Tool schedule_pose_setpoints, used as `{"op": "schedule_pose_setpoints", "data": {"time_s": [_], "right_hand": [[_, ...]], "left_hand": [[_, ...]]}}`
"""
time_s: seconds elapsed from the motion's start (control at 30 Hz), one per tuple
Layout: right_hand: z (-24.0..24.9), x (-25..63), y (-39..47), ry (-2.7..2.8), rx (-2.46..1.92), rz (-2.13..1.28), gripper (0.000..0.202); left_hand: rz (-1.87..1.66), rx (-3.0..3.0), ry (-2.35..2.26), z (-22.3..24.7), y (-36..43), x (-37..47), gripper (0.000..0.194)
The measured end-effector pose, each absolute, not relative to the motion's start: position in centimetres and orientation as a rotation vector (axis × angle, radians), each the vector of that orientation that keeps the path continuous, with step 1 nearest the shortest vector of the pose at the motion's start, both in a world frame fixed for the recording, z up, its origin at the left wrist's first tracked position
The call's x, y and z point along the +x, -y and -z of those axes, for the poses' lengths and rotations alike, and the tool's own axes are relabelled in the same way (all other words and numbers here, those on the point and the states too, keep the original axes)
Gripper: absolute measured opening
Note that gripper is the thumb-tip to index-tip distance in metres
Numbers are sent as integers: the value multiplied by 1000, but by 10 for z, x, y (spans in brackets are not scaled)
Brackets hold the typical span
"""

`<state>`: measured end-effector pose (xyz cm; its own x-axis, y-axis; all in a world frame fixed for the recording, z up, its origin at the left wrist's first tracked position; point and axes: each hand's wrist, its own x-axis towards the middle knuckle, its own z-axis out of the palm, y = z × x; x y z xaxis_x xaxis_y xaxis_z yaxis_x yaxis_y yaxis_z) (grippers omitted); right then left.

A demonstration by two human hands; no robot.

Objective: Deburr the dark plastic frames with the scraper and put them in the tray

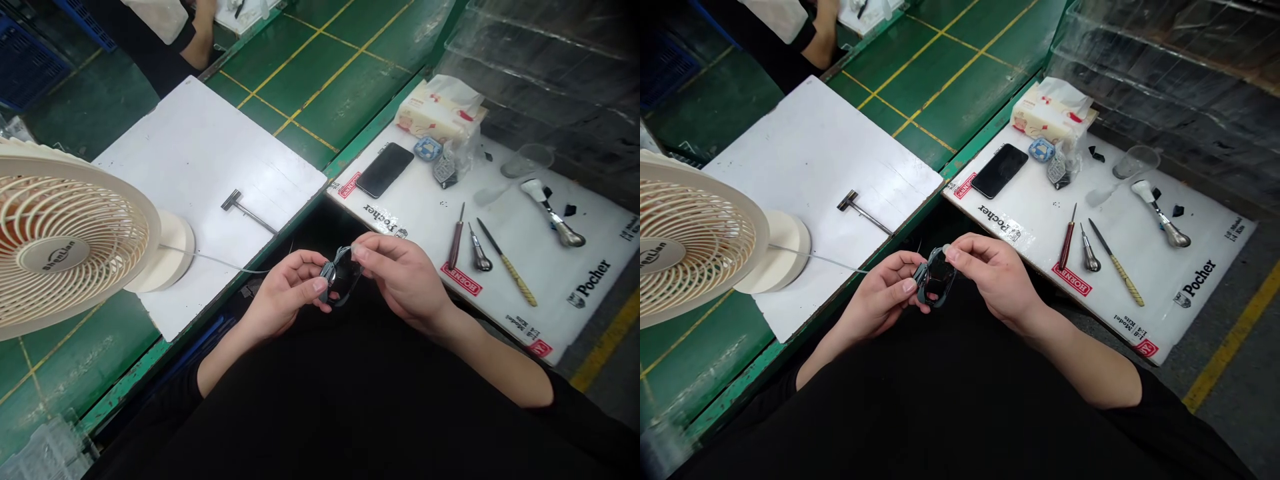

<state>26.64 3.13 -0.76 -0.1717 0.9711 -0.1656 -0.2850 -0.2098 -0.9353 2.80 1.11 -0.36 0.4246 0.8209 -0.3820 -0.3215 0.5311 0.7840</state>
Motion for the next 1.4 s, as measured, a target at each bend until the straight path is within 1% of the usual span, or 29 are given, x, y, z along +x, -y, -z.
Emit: {"op": "schedule_pose_setpoints", "data": {"time_s": [0.3,0.47,0.67,0.87,1.2,1.4], "right_hand": [[8,267,-27,937,-1063,-1694,33],[8,267,-26,922,-1044,-1699,32],[8,268,-25,952,-1040,-1709,31],[10,267,-24,941,-1062,-1675,35],[13,267,-23,947,-1065,-1582,31],[15,264,-23,909,-1037,-1570,32]], "left_hand": [[-778,575,-820,6,-14,26,40],[-765,477,-748,9,-15,30,44],[-802,494,-790,10,-12,32,41],[-785,466,-826,10,-11,33,39],[-905,708,-931,18,-6,33,36],[-973,715,-955,14,-6,35,34]]}}
